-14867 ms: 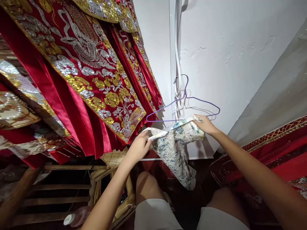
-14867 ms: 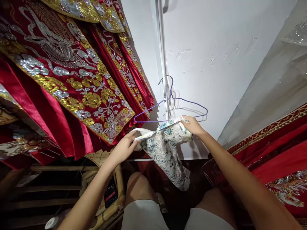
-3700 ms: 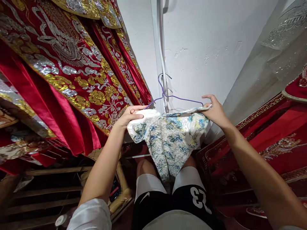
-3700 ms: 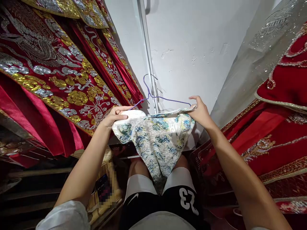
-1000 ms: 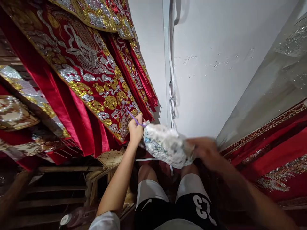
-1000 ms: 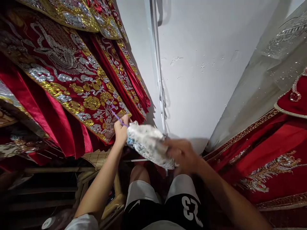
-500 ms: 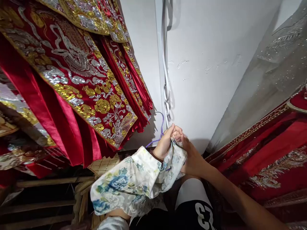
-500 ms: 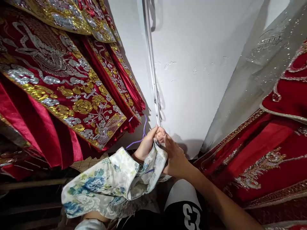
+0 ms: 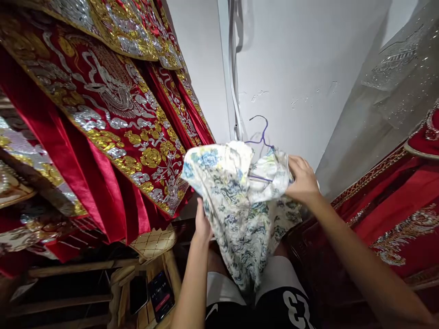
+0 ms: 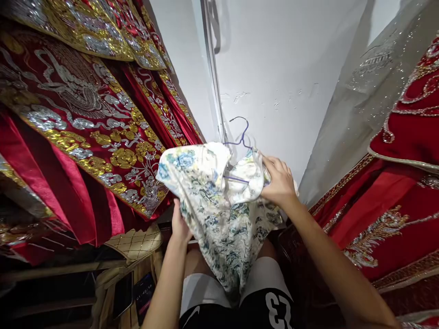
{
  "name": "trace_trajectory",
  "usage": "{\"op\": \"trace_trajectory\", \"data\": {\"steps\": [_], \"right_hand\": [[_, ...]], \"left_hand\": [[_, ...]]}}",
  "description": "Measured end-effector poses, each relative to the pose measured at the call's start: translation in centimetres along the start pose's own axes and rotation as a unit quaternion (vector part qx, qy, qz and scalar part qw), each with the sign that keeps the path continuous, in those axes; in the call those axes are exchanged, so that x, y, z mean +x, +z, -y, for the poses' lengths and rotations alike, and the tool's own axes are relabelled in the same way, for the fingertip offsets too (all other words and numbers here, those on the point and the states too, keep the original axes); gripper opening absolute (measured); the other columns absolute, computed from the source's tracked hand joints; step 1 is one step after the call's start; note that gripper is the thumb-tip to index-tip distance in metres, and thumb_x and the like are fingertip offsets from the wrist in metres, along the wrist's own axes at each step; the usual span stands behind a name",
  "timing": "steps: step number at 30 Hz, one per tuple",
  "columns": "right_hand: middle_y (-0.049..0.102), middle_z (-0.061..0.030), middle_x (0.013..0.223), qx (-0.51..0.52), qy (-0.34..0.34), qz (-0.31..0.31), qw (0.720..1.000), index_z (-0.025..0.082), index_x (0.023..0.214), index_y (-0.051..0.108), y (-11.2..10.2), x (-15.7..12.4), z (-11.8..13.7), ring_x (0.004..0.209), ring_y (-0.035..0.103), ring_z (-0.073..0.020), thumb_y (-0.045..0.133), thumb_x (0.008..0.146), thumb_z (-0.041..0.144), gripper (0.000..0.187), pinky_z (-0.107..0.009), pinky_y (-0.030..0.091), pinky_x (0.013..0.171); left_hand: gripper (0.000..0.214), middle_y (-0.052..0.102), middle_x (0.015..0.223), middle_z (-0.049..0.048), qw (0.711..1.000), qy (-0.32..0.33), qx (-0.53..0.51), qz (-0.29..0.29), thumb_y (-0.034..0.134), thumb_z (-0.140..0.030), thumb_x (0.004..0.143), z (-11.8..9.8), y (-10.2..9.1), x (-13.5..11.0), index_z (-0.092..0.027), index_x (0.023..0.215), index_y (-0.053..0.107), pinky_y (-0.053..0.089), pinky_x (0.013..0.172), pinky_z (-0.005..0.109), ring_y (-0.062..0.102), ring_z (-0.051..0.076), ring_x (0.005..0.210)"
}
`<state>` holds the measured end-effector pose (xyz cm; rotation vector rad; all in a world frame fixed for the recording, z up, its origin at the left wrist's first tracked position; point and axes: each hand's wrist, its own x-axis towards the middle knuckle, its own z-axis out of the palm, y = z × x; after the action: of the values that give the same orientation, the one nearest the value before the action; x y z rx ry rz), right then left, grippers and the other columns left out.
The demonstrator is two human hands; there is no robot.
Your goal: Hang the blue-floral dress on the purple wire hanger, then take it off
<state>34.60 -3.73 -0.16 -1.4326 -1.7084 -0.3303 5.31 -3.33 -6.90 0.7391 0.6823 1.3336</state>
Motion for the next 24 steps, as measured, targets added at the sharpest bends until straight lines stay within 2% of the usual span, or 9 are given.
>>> {"op": "trace_trajectory", "data": {"steps": [2, 6, 9, 12, 15, 17, 18, 21, 24], "right_hand": [[0.060, -0.0161, 0.130, 0.000, -0.007, -0.003, 1.000, 0.022, 0.141, 0.056, 0.7, 2.2, 0.5, 0.118, 0.054, -0.0424, 0.071, 0.073, 0.039, 0.071, -0.056, 0.044, 0.099], [0.051, -0.0162, 0.144, 0.035, -0.089, 0.060, 0.994, 0.024, 0.139, 0.060, 1.6, 3.4, 2.1, 0.130, 0.048, -0.0424, 0.075, 0.071, 0.041, 0.071, -0.060, 0.040, 0.106], [0.044, -0.0099, 0.156, 0.080, -0.109, 0.094, 0.986, 0.032, 0.143, 0.057, 1.9, 0.9, 3.2, 0.143, 0.037, -0.0427, 0.073, 0.076, 0.037, 0.069, -0.069, 0.029, 0.113], [0.054, -0.0089, 0.151, 0.208, -0.116, 0.097, 0.966, 0.031, 0.139, 0.060, 2.5, -3.5, 3.8, 0.145, 0.040, -0.0388, 0.067, 0.086, 0.036, 0.053, -0.067, 0.026, 0.117], [0.058, -0.0126, 0.145, 0.317, -0.019, 0.074, 0.945, 0.027, 0.129, 0.065, 4.5, -8.7, 3.6, 0.137, 0.051, -0.0330, 0.064, 0.091, 0.036, 0.040, -0.052, 0.043, 0.111], [0.062, -0.0133, 0.135, 0.345, 0.131, 0.004, 0.929, 0.025, 0.120, 0.066, 6.4, -11.9, 3.3, 0.124, 0.060, -0.0305, 0.064, 0.090, 0.042, 0.035, -0.045, 0.052, 0.099], [0.068, -0.0118, 0.120, 0.359, 0.202, -0.006, 0.911, 0.024, 0.111, 0.066, 7.3, -13.3, 3.2, 0.110, 0.065, -0.0285, 0.063, 0.090, 0.047, 0.032, -0.042, 0.056, 0.089], [0.066, -0.0046, 0.080, 0.392, 0.299, 0.104, 0.864, 0.024, 0.082, 0.060, 9.0, -15.7, 3.9, 0.079, 0.064, -0.0240, 0.055, 0.092, 0.057, 0.035, -0.036, 0.054, 0.073], [0.063, -0.0030, 0.071, 0.404, 0.301, 0.168, 0.847, 0.025, 0.073, 0.055, 9.2, -15.8, 5.3, 0.072, 0.060, -0.0234, 0.050, 0.095, 0.054, 0.037, -0.035, 0.051, 0.069]], "left_hand": [[0.074, 0.075, 0.118, 0.0126, 0.998, 0.027, 0.015, -0.052, 0.072, -0.081, 0.063, 1.2, -1.6, -0.6, -0.020, 0.106, 0.073, 0.047, 0.111, 0.046, 0.057, 0.038, 0.133], [0.078, 0.071, 0.129, 0.0099, 0.987, 0.067, 0.085, -0.121, 0.091, -0.050, 0.060, 5.4, -3.4, -1.9, -0.023, 0.128, 0.063, 0.040, 0.118, 0.042, 0.050, 0.034, 0.141], [0.082, 0.066, 0.138, 0.0089, 0.979, 0.055, 0.104, -0.165, 0.091, -0.039, 0.065, 8.4, -4.1, -3.0, -0.027, 0.138, 0.055, 0.037, 0.120, 0.039, 0.046, 0.030, 0.145], [0.076, 0.063, 0.143, 0.0103, 0.983, 0.016, 0.097, -0.158, 0.088, -0.040, 0.069, 10.0, -4.2, -3.6, -0.027, 0.137, 0.056, 0.038, 0.119, 0.039, 0.050, 0.029, 0.141], [0.069, 0.061, 0.145, 0.0118, 0.986, -0.006, 0.122, -0.115, 0.088, -0.040, 0.069, 10.3, -3.6, -3.8, -0.023, 0.131, 0.062, 0.035, 0.121, 0.041, 0.050, 0.030, 0.141], [0.065, 0.061, 0.144, 0.0122, 0.983, -0.012, 0.158, -0.092, 0.088, -0.038, 0.068, 10.1, -2.9, -3.9, -0.021, 0.126, 0.067, 0.029, 0.124, 0.041, 0.046, 0.031, 0.145], [0.062, 0.063, 0.142, 0.0125, 0.981, -0.018, 0.175, -0.081, 0.088, -0.037, 0.067, 9.9, -2.6, -4.0, -0.021, 0.124, 0.068, 0.026, 0.125, 0.042, 0.044, 0.031, 0.146], [0.056, 0.068, 0.134, 0.0133, 0.975, -0.042, 0.211, -0.048, 0.087, -0.038, 0.069, 9.5, -1.6, -4.2, -0.020, 0.119, 0.071, 0.023, 0.125, 0.045, 0.046, 0.033, 0.144], [0.055, 0.070, 0.130, 0.0139, 0.975, -0.051, 0.216, -0.025, 0.086, -0.040, 0.070, 9.3, -0.9, -4.4, -0.019, 0.118, 0.070, 0.027, 0.123, 0.048, 0.052, 0.035, 0.138]]}}
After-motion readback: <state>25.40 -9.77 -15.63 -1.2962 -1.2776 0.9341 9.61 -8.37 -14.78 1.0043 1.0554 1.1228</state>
